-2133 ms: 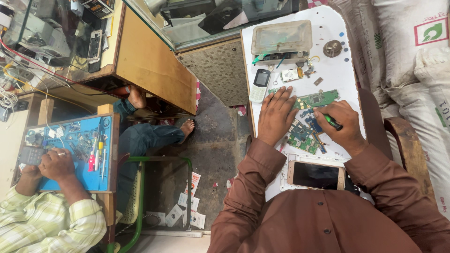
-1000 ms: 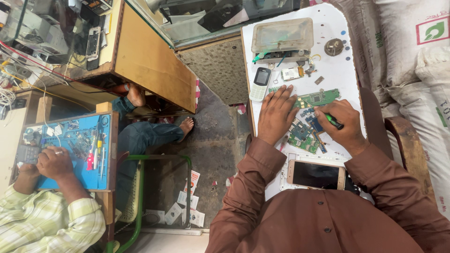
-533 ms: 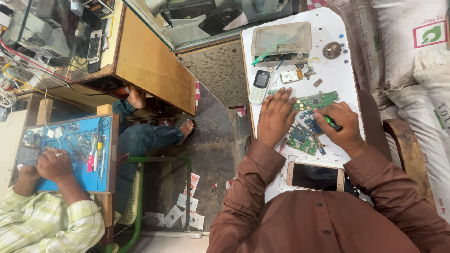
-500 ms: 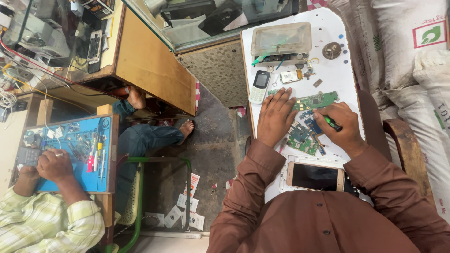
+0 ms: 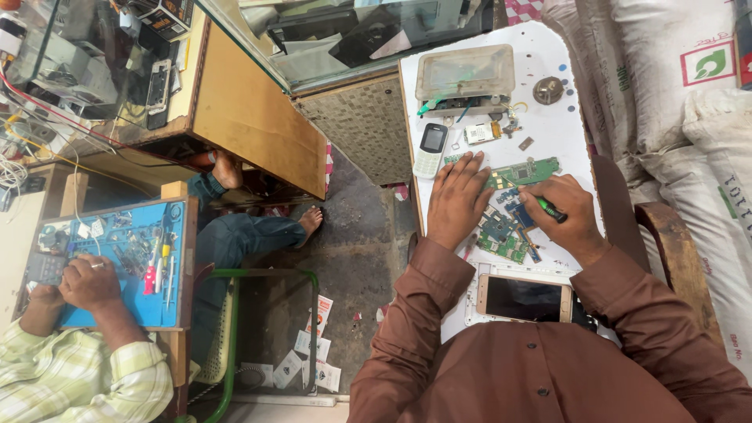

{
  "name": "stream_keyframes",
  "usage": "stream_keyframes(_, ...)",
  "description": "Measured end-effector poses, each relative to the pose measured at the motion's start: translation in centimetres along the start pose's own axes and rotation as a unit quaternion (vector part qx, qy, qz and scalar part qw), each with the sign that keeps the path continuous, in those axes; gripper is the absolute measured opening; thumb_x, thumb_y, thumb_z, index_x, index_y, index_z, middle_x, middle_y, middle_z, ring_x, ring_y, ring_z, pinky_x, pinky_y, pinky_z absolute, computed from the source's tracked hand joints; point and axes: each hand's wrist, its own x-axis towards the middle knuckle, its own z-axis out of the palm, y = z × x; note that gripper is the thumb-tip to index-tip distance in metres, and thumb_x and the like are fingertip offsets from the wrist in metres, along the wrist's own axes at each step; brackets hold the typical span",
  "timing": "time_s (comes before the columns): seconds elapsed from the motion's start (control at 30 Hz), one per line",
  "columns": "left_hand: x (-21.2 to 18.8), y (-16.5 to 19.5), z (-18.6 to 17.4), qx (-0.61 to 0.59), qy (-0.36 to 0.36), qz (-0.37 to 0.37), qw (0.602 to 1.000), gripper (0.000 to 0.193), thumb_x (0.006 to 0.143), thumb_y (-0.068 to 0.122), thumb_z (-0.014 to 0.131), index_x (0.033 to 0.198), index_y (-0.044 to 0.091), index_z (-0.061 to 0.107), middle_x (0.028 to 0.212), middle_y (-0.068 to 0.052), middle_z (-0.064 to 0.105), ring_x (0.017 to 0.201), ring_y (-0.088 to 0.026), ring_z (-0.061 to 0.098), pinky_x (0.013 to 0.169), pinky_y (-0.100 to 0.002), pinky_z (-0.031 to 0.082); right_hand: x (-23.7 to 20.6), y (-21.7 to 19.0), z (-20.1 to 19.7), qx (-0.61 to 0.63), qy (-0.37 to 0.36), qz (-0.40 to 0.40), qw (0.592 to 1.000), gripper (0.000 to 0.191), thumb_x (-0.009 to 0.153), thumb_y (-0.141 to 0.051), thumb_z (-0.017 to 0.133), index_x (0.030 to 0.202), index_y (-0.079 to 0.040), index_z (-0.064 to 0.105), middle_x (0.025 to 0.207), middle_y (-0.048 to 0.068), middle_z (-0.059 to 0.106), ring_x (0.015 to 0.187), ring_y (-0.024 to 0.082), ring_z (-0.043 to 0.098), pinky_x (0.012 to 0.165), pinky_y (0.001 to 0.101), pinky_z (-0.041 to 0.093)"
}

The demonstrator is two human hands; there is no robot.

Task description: The person uses a green marker to repeatedly rub and mark specific areas on a green circuit board placed on a white work surface. The person holds the board steady with the left hand while applying the marker with the right hand. Other electronic components and a smartphone are visible on the table.

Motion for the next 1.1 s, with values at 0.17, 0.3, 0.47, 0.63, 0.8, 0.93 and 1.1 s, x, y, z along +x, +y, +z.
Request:
stream_keyframes(0.17,0.0,-0.05,-0.01,0.002,0.0,0.001,1.0,0.032,0.097,0.026,0.068,0.124,0.01,0.069,0.149,-0.007,0.059,0.147,-0.024,0.048,0.123,-0.045,0.032,-0.08,0.2,0.09,-0.002,0.002,-0.004,1.0,0.009,0.094,-0.011,0.074,0.099,-0.004,0.076,0.091,0.009,0.075,0.081,0.02,0.066,0.081,0.0336,0.047)
stream_keyframes(0.3,0.01,0.0,-0.02,0.004,-0.002,0.0,1.0,0.032,0.096,0.026,0.068,0.124,0.01,0.07,0.149,-0.007,0.059,0.147,-0.024,0.048,0.123,-0.045,0.032,-0.09,0.43,0.12,-0.001,0.0,-0.003,1.0,0.009,0.094,-0.011,0.074,0.099,-0.004,0.076,0.09,0.008,0.075,0.08,0.02,0.066,0.081,0.0336,0.047)
stream_keyframes(0.47,0.03,-0.06,0.01,0.005,-0.004,0.001,1.0,0.032,0.096,0.026,0.068,0.124,0.01,0.07,0.149,-0.007,0.059,0.146,-0.024,0.048,0.123,-0.045,0.032,-0.18,0.59,0.17,-0.002,-0.003,-0.003,1.0,0.009,0.095,-0.011,0.073,0.099,-0.004,0.076,0.09,0.008,0.075,0.08,0.019,0.066,0.082,0.0337,0.047)
stream_keyframes(0.63,0.04,-0.07,0.03,0.001,-0.002,0.001,1.0,0.031,0.096,0.025,0.068,0.124,0.01,0.07,0.148,-0.007,0.06,0.146,-0.024,0.048,0.123,-0.045,0.032,-0.22,0.6,0.19,-0.004,-0.003,-0.004,1.0,0.008,0.095,-0.011,0.074,0.098,-0.004,0.076,0.09,0.008,0.075,0.078,0.019,0.066,0.081,0.0338,0.047)
stream_keyframes(0.8,0.01,-0.03,-0.02,0.002,-0.004,0.0,1.0,0.031,0.096,0.025,0.068,0.123,0.01,0.07,0.148,-0.007,0.06,0.146,-0.024,0.048,0.123,-0.045,0.032,-0.15,0.53,0.2,-0.002,-0.002,-0.005,1.0,0.008,0.095,-0.011,0.074,0.098,-0.004,0.076,0.09,0.008,0.075,0.078,0.019,0.065,0.082,0.0338,0.047)
stream_keyframes(0.93,0.1,-0.04,-0.03,0.003,-0.002,0.001,1.0,0.031,0.096,0.025,0.068,0.123,0.01,0.07,0.148,-0.007,0.06,0.146,-0.024,0.048,0.123,-0.045,0.032,-0.09,0.45,0.19,0.001,-0.002,-0.003,1.0,0.008,0.094,-0.011,0.073,0.098,-0.004,0.076,0.09,0.008,0.075,0.078,0.019,0.065,0.082,0.0337,0.047)
stream_keyframes(1.1,0.08,0.02,-0.02,0.003,0.002,0.004,1.0,0.031,0.096,0.025,0.069,0.124,0.01,0.07,0.147,-0.007,0.06,0.146,-0.024,0.048,0.123,-0.045,0.032,-0.07,0.41,0.13,0.002,-0.003,-0.002,1.0,0.008,0.094,-0.011,0.073,0.099,-0.004,0.076,0.089,0.008,0.075,0.078,0.019,0.065,0.081,0.0336,0.047)
